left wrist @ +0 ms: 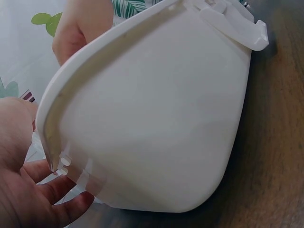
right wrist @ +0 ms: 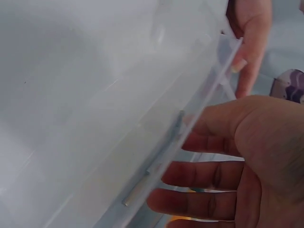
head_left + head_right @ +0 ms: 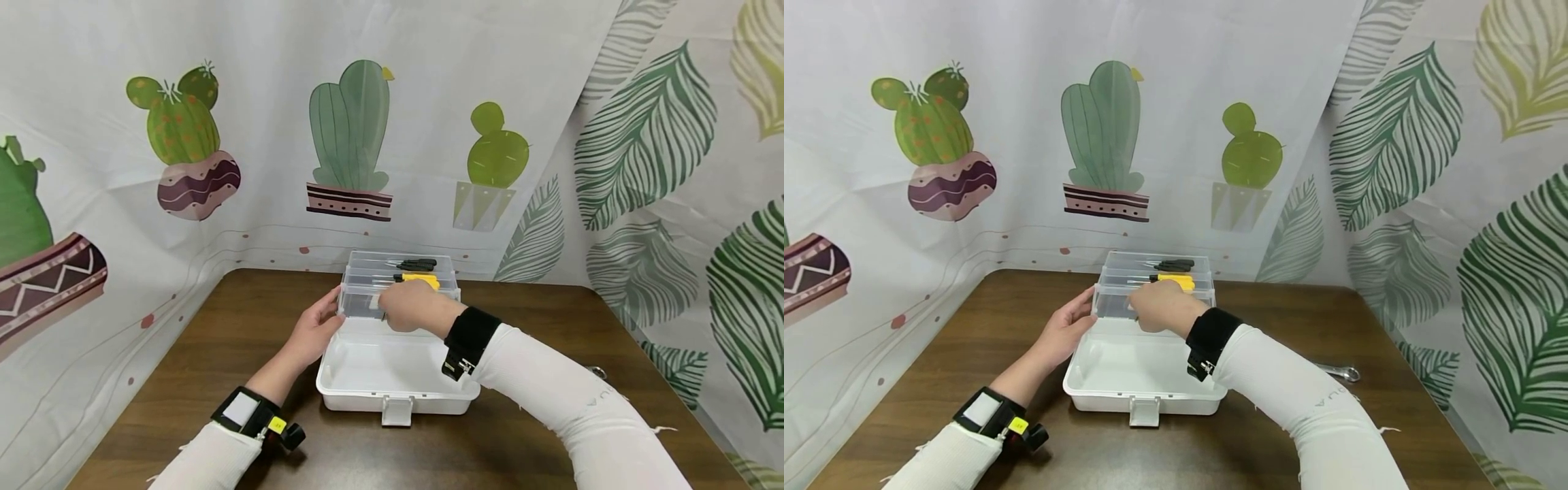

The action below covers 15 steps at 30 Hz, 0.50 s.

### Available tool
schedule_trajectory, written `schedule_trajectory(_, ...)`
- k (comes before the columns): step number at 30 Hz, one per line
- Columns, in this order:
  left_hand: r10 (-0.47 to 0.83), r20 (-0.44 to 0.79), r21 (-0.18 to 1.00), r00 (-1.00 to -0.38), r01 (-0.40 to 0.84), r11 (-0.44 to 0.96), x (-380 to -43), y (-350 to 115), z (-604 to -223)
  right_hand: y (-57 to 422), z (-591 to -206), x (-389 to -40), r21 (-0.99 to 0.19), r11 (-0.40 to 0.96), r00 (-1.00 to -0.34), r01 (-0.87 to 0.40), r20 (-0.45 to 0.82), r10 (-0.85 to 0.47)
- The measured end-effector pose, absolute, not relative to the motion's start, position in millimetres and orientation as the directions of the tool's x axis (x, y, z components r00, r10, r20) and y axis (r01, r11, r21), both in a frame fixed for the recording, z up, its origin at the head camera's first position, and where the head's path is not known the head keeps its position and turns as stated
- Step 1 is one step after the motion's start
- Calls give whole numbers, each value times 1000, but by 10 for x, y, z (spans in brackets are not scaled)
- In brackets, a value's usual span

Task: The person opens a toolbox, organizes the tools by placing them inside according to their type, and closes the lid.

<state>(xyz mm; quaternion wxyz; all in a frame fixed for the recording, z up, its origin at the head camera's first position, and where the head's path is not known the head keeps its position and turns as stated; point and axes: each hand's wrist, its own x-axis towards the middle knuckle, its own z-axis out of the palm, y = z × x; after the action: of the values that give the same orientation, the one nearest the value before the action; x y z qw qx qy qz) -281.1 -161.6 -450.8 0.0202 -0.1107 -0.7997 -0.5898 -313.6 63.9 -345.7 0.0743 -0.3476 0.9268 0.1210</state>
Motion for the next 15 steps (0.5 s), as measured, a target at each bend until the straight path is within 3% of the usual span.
schedule_trajectory(10, 156, 166, 943, -974, 203, 264, -2818, -1615, -4521, 1106, -3165, -2998, -65, 686, -674, -724, -146, -724)
schedule_trajectory(15, 153, 159, 945, -975, 195, 261, -2828, -1624, -4533, 1506, -2999, -2955, -192, 696, -698, -692, -68, -713)
